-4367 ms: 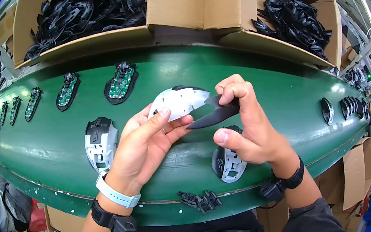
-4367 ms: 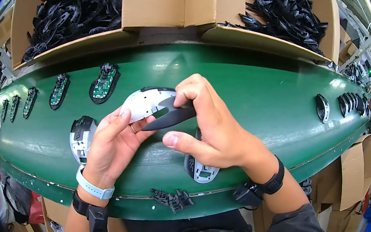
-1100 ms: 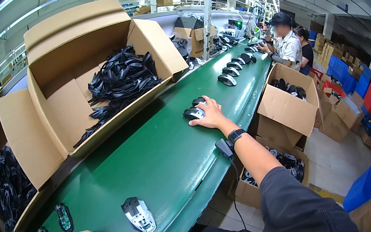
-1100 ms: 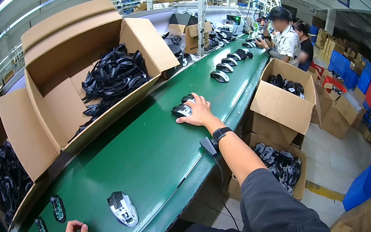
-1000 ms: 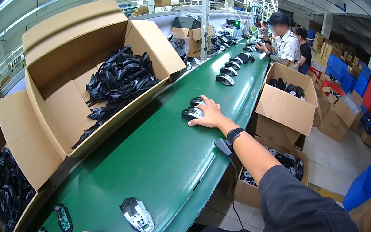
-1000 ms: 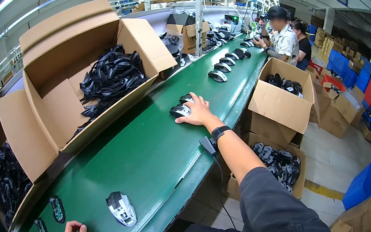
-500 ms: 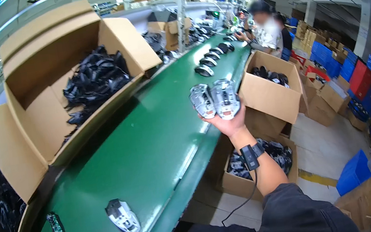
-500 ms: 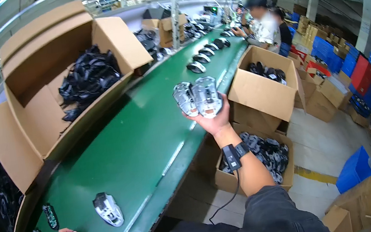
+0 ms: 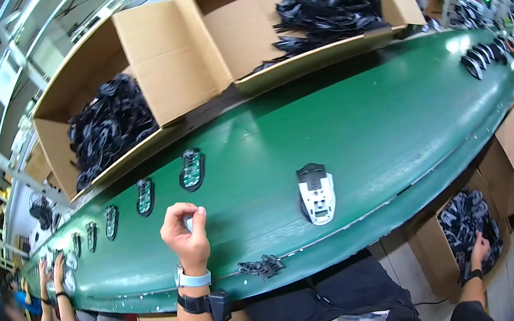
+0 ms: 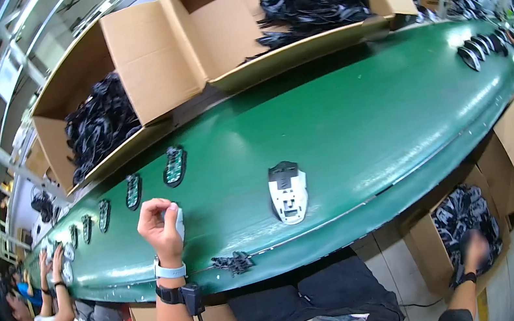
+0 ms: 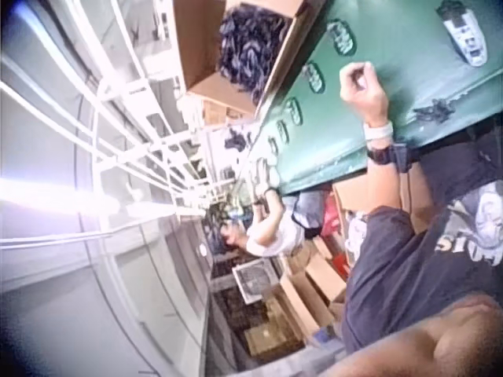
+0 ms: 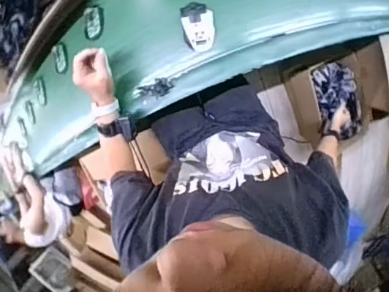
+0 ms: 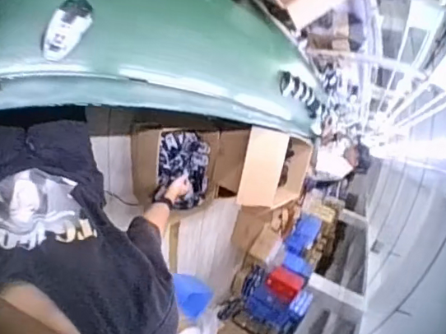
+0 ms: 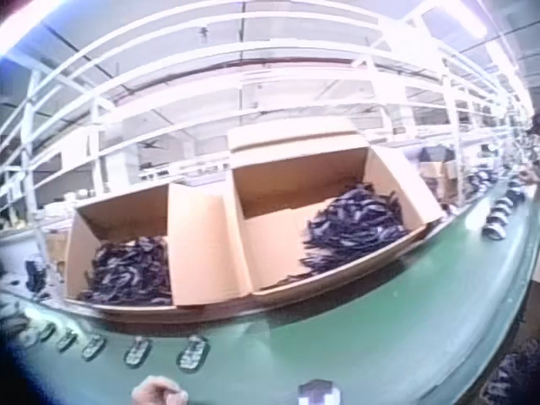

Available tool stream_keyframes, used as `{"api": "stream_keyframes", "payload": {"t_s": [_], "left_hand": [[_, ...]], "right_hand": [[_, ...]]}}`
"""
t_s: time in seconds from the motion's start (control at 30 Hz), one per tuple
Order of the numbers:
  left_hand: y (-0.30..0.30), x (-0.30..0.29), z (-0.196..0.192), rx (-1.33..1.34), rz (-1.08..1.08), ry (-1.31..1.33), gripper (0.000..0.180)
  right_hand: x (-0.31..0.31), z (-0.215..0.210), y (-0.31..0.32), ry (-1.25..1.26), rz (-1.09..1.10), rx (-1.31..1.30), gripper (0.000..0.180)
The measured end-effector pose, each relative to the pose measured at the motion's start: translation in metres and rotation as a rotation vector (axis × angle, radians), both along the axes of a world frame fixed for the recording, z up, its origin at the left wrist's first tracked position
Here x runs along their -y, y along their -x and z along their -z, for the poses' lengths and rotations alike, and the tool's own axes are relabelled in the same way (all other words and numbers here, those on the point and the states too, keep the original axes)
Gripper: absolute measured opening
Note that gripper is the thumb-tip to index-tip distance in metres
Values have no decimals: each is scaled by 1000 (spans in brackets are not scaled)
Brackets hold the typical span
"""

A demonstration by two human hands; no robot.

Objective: The person assembles electronic devices on a green workbench by hand. They pick up white plastic casings and black rubber grips from cardboard boxes, fit the grips onto the casings, and place the completed units on the table. The person also handles a box of wrapped components and places them on the workbench.

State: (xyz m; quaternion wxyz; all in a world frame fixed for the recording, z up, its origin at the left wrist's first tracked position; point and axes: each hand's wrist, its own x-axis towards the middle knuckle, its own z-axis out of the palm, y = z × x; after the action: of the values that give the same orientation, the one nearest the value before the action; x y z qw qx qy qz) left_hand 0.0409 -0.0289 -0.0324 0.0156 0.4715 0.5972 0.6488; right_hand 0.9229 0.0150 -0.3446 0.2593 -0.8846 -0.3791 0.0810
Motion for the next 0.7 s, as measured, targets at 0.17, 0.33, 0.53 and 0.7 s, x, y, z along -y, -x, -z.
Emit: {"api": "stream_keyframes", "payload": {"t_s": [0.17, 0.33, 0.53, 0.7], "left_hand": [[27, 12, 16, 23, -303, -102, 11], [-3, -1, -5, -250, -263, 104, 10], [-23, -9, -14, -398, 30, 226, 11], [-43, -27, -35, -361, 391, 413, 19]], "right_hand": [[-48, -13, -27, 341, 330, 245, 120], [-103, -77, 116, -651, -236, 126, 36], [-82, -353, 495, -609, -1385, -41, 60], [-111, -330, 622, -121, -1509, 153, 71]]}}
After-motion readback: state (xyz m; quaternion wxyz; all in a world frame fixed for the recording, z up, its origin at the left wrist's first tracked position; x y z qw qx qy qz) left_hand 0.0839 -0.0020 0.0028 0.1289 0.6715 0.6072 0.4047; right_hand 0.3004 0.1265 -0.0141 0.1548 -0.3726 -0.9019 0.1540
